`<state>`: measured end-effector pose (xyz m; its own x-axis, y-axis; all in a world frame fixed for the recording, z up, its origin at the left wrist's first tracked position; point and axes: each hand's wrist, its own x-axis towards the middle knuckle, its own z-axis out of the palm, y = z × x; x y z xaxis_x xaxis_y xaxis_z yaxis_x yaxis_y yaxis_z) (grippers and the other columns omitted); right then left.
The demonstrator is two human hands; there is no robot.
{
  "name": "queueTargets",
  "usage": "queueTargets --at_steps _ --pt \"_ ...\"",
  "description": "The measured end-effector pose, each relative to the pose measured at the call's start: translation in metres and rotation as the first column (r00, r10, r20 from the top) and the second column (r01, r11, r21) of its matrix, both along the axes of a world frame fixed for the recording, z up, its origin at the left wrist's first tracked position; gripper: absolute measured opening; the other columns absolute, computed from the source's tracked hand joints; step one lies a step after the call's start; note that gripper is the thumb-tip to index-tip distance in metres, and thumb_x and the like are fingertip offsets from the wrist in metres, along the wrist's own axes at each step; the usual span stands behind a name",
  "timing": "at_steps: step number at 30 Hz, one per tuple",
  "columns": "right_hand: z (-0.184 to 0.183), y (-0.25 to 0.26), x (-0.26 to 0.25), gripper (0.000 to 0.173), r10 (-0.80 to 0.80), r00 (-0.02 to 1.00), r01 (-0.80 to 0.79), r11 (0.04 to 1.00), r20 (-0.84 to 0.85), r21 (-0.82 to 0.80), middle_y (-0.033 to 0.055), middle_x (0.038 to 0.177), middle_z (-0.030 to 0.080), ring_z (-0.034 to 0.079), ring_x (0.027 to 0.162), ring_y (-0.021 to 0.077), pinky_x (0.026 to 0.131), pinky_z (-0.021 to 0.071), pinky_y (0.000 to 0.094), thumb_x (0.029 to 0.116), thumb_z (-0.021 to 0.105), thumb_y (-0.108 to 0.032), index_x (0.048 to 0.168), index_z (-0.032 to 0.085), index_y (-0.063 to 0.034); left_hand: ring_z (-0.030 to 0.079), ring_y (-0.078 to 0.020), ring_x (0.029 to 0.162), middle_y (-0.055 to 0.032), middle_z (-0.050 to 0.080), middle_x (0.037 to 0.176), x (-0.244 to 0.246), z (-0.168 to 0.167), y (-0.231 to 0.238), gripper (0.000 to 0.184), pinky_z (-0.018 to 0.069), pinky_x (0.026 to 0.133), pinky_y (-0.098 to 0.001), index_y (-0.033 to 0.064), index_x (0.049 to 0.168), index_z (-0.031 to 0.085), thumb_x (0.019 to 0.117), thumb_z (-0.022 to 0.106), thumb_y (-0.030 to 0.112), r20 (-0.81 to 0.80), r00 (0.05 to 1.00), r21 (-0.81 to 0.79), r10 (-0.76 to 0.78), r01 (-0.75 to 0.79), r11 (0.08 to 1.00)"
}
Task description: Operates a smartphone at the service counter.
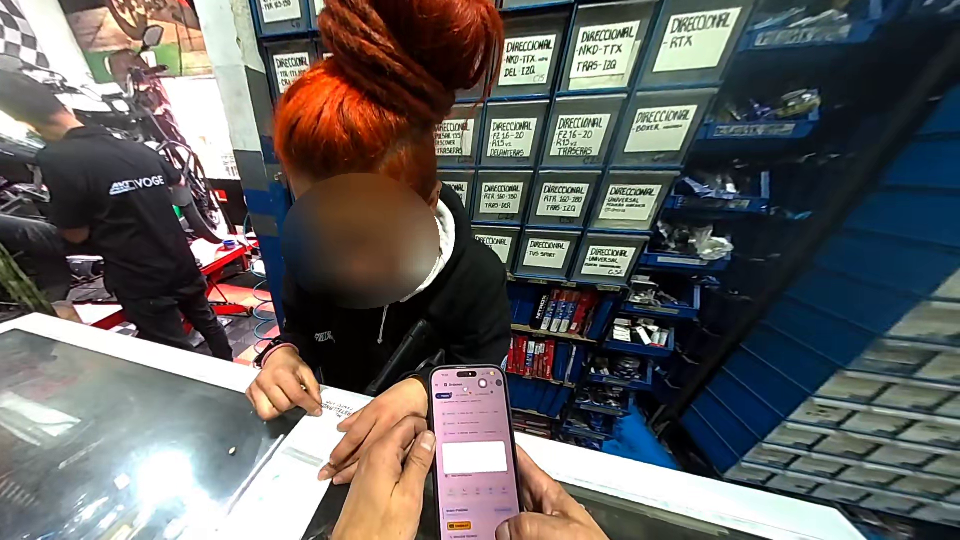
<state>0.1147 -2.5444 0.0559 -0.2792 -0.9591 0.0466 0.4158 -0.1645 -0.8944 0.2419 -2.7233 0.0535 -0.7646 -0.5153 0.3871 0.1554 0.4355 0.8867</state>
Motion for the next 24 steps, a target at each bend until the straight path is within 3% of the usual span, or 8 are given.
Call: queueTargets --at_steps 24 --pt "-0.0004 -0.0006 0.0003 0.074 0.006 1.000 -0.006 1.000 0.001 -0.005 0.0128 0.128 0.065 0.071 0.109 0.0334 0.081 0.0630 0.0563 0.0828 0.048 0.014 0.147 0.024 -0.0129 0.068 -0.0070 0.079 0.0012 0.069 0.084 -0.0001 -0.0013 -0.0007 0.027 0.0571 0.071 -0.0244 0.0078 0.101 0.069 0.1052 0.045 0.020 -0.023 1.000 -0.001 0.003 -0.003 1.000"
